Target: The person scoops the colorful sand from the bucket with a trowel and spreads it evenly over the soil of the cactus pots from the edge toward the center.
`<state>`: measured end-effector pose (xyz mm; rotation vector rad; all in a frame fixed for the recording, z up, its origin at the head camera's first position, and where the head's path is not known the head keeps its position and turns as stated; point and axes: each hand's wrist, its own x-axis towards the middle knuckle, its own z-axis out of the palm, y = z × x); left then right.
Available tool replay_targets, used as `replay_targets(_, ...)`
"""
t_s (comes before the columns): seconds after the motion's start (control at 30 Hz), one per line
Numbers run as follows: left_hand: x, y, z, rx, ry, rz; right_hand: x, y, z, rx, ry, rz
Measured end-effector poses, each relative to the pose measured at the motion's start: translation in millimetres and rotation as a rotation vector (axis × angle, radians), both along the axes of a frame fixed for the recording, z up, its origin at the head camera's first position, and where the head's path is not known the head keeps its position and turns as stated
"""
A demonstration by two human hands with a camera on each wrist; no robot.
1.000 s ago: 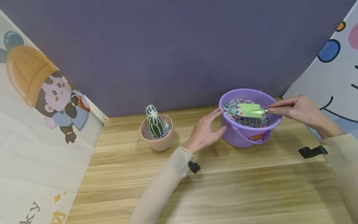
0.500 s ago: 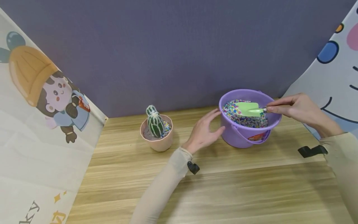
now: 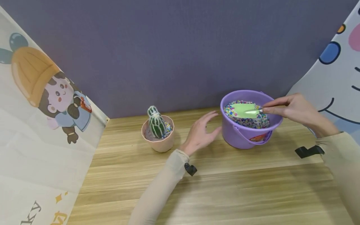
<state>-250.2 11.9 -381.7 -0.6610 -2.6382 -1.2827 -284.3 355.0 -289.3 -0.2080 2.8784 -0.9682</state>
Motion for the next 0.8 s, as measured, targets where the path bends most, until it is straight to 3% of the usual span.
replay_targets(0.8,8.4,-33.0,-6.8,0.027,-0.001,0.041,3.2,-26.3,2.5,-0.05,0.027,0.075)
